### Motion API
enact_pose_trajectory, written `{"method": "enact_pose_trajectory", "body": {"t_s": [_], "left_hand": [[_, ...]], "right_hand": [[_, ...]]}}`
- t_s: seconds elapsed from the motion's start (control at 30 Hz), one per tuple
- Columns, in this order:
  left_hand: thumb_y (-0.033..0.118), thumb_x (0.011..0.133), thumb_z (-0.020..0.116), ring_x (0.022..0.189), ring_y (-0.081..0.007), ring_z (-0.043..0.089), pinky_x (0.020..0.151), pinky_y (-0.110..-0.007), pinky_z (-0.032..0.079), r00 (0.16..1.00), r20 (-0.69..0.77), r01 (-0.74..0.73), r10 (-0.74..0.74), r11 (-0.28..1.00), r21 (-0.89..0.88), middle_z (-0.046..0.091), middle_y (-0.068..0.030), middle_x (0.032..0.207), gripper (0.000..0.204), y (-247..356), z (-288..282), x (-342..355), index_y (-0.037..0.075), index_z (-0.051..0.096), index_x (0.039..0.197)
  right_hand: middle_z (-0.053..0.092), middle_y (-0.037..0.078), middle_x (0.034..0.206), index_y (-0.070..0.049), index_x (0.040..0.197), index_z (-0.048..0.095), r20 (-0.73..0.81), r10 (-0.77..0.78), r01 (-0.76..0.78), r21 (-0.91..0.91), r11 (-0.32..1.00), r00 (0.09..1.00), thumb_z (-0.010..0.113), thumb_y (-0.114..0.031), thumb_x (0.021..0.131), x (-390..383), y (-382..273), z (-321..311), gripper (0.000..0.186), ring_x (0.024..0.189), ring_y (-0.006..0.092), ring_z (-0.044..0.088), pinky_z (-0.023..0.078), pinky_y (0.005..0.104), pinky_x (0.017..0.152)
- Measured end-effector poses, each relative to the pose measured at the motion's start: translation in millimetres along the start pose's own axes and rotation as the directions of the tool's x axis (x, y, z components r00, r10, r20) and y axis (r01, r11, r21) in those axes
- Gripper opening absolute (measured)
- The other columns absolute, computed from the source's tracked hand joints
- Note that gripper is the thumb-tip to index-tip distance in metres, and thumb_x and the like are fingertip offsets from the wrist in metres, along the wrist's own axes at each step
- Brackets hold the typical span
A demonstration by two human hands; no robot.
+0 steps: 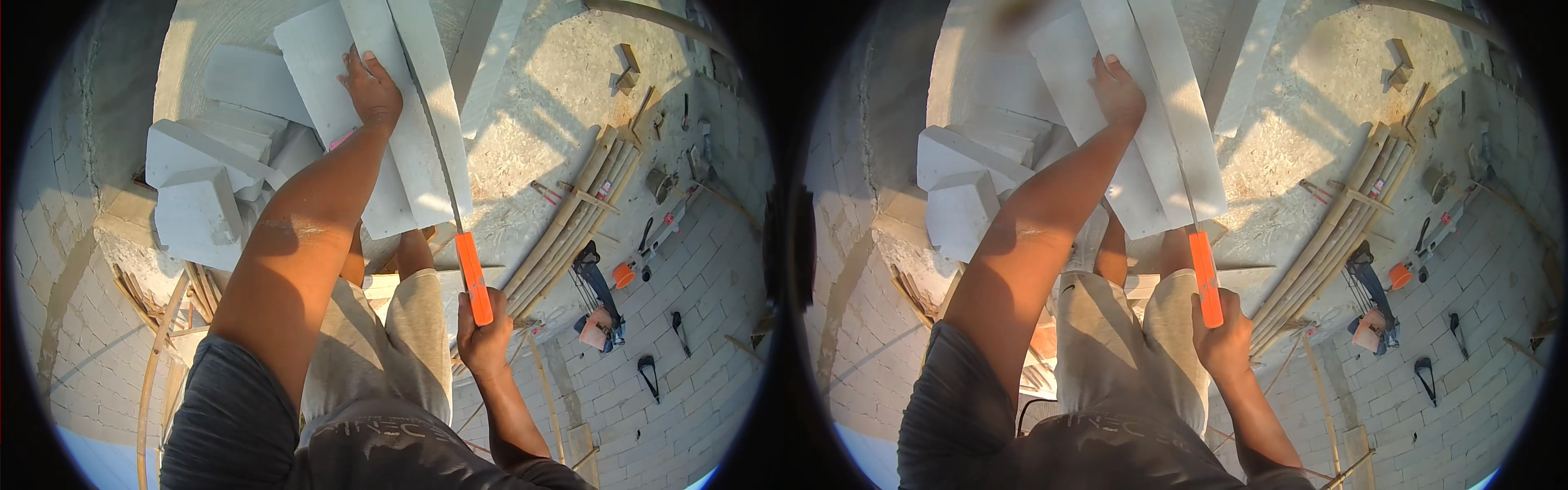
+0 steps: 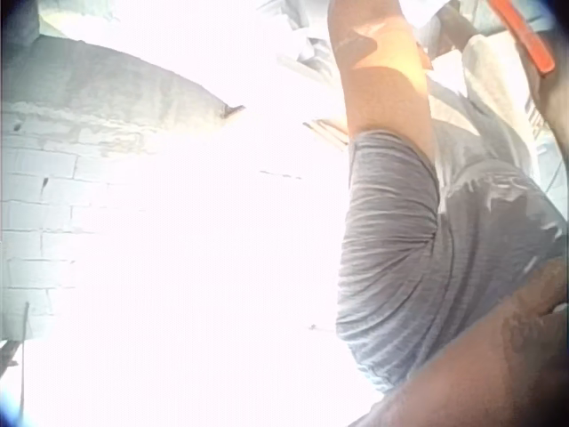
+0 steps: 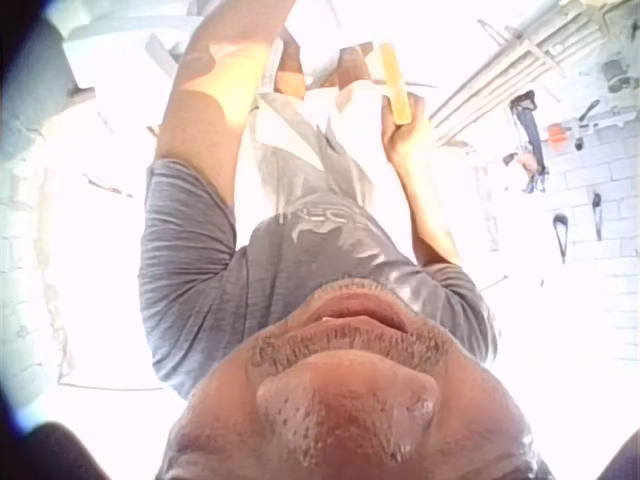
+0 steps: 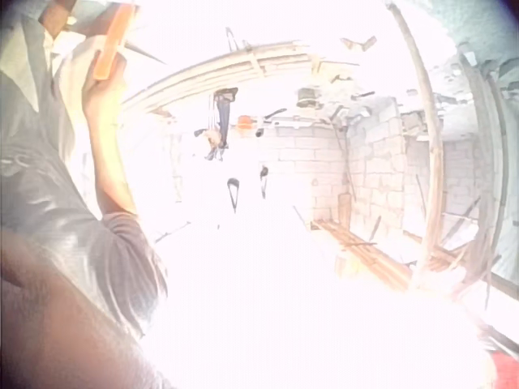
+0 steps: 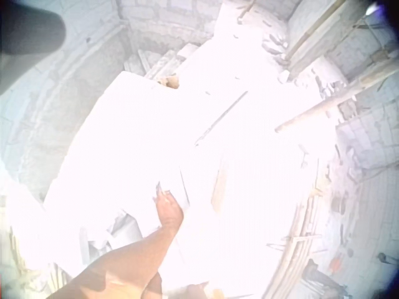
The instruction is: The person measures a concrete block with a tape measure and then cuts through the block using a hand saw.
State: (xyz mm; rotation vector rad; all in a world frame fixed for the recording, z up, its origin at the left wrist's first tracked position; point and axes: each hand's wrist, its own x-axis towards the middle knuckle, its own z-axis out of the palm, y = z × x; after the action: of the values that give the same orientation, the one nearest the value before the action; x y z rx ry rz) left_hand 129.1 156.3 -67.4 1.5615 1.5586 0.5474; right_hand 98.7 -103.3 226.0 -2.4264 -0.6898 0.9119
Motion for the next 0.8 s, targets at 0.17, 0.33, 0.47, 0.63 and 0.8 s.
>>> {"method": "enact_pose_trajectory", "body": {"t_s": [0.17,0.33,0.47,0.63,0.8], "left_hand": [[0.034,0.112,0.029,0.151,-0.0453,0.033,0.128,-0.057,0.013,1.0,0.01,-0.023,0.023,1.0,0.019,0.046,-0.0314,0.153,0.056,10,11,-13,-0.004,0.04,0.151],[0.035,0.112,0.029,0.151,-0.0459,0.033,0.128,-0.057,0.013,1.0,-0.001,0.016,-0.016,1.0,0.027,0.046,-0.0323,0.153,0.057,-2,3,-4,-0.005,0.039,0.151],[0.035,0.112,0.029,0.15,-0.0464,0.033,0.129,-0.057,0.013,0.997,0.066,0.052,-0.051,0.999,-0.017,0.046,-0.0336,0.152,0.057,-7,-9,-5,-0.006,0.04,0.15],[0.036,0.111,0.03,0.15,-0.0455,0.035,0.129,-0.057,0.013,1.0,0.01,-0.014,0.015,0.999,-0.033,0.048,-0.0325,0.151,0.057,8,15,-12,-0.005,0.042,0.15],[0.036,0.111,0.031,0.15,-0.0446,0.036,0.128,-0.056,0.014,1.0,0.001,-0.001,0.001,1.0,0.014,0.05,-0.0315,0.15,0.057,-12,1,-21,-0.004,0.042,0.15]], "right_hand": [[0.066,0.021,0.073,-0.003,0.103,0.052,-0.031,0.069,-0.066,0.091,0.994,0.997,0.067,-0.019,0.101,115,-9,44,0.023,0.064,0.0422,0.068,0.052,0.0458,0.053],[0.067,0.021,0.073,-0.002,0.104,0.051,0.018,0.067,-0.069,0.118,0.991,0.998,0.068,-0.019,0.101,129,-25,41,0.024,0.062,0.0412,0.067,0.053,0.0446,0.055],[0.07,0.016,0.075,0.0,0.114,0.057,-0.047,-0.063,0.067,0.078,0.995,0.997,0.072,-0.013,0.098,1,-6,-2,0.025,0.064,0.0312,0.074,0.056,0.0368,0.057],[0.064,0.022,0.069,-0.002,0.101,0.05,-0.005,0.118,-0.117,0.103,0.988,0.993,0.065,-0.021,0.103,114,-17,34,0.024,0.064,0.0436,0.067,0.05,0.0478,0.054],[0.067,0.022,0.073,-0.002,0.108,0.053,0.04,0.116,-0.118,0.058,0.991,0.992,0.066,-0.019,0.102,108,-39,24,0.023,0.069,0.0436,0.07,0.054,0.0463,0.059]]}}
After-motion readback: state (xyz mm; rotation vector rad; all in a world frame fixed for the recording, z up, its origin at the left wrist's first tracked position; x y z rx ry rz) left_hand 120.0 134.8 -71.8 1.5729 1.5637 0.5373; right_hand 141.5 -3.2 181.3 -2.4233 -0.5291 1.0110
